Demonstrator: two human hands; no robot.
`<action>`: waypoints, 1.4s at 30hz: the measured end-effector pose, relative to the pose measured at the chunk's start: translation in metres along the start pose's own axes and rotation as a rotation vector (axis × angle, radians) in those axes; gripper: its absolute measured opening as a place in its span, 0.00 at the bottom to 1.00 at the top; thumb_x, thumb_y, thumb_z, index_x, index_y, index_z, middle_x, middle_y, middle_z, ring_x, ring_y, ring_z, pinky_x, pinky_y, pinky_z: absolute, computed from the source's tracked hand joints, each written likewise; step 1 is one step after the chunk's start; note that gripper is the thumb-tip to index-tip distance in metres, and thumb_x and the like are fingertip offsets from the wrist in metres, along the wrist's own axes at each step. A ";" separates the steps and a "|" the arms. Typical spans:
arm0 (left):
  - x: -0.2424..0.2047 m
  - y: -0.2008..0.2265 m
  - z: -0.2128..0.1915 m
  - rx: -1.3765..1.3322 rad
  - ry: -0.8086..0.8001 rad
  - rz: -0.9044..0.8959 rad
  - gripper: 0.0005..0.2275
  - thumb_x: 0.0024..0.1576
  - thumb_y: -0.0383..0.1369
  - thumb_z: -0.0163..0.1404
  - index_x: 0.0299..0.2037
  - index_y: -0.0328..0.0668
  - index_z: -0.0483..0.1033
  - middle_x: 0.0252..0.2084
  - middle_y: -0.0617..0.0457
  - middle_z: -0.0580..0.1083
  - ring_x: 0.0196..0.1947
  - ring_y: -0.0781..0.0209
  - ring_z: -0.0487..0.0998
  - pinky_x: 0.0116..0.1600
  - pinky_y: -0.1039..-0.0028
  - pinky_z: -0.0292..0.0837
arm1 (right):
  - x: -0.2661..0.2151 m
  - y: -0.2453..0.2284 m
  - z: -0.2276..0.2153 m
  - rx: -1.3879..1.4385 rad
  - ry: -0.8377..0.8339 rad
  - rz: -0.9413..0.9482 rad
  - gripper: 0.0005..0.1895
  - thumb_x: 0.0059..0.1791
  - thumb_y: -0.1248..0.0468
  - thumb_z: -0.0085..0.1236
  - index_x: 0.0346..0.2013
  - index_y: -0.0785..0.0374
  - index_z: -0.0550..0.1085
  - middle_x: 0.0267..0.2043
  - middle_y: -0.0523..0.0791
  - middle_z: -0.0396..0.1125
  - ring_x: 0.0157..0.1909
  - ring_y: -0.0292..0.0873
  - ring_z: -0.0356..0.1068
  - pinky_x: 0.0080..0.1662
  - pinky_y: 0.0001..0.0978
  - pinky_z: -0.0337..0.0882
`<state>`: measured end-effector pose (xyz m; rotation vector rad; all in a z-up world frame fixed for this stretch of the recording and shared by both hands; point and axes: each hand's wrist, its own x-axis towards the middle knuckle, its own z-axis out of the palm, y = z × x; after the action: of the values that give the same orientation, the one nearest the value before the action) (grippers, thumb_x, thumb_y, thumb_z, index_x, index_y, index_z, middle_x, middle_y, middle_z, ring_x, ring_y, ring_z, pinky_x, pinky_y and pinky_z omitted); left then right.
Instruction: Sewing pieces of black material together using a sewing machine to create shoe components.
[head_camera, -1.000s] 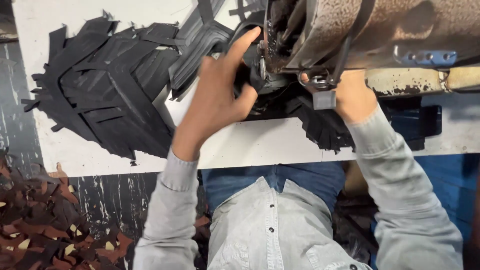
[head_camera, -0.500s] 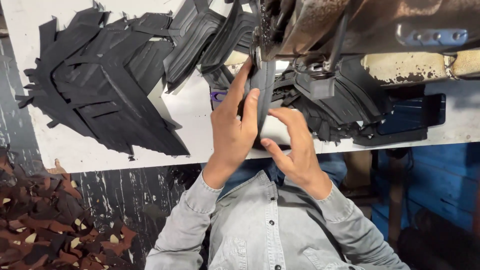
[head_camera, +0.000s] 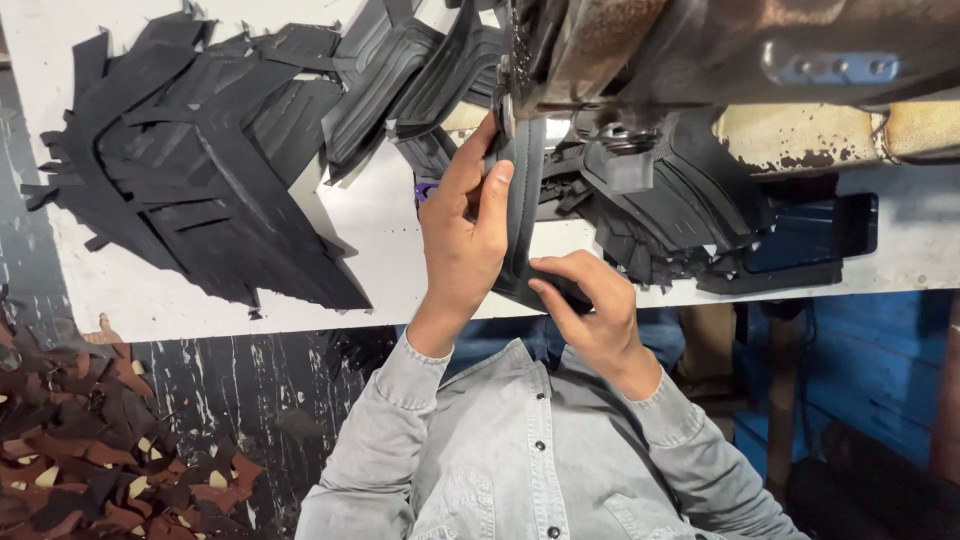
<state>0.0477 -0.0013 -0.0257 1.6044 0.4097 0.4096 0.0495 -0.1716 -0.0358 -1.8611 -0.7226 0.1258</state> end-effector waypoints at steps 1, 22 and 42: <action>0.002 0.003 -0.001 -0.019 0.006 -0.024 0.19 0.67 0.28 0.49 0.68 0.37 0.68 0.28 0.62 0.69 0.28 0.76 0.65 0.35 0.82 0.62 | 0.003 -0.002 0.000 -0.019 0.001 0.003 0.15 0.46 0.77 0.65 0.46 0.68 0.76 0.38 0.48 0.72 0.37 0.44 0.73 0.40 0.31 0.71; -0.031 0.010 -0.012 0.021 -0.035 -0.045 0.21 0.65 0.23 0.49 0.69 0.45 0.67 0.29 0.61 0.64 0.25 0.76 0.61 0.33 0.82 0.60 | 0.067 -0.018 -0.035 -0.174 -0.032 -0.086 0.16 0.49 0.75 0.66 0.51 0.66 0.78 0.38 0.48 0.72 0.37 0.40 0.72 0.41 0.29 0.69; 0.035 0.003 -0.001 -0.124 0.012 -0.013 0.07 0.71 0.25 0.47 0.56 0.35 0.75 0.38 0.57 0.73 0.32 0.74 0.67 0.37 0.80 0.64 | 0.075 -0.010 -0.014 -0.075 0.089 0.055 0.21 0.51 0.73 0.66 0.58 0.70 0.75 0.41 0.48 0.71 0.40 0.36 0.68 0.45 0.27 0.69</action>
<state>0.0778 0.0165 -0.0218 1.4790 0.3965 0.4271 0.1118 -0.1409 -0.0024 -1.9457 -0.6227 0.0509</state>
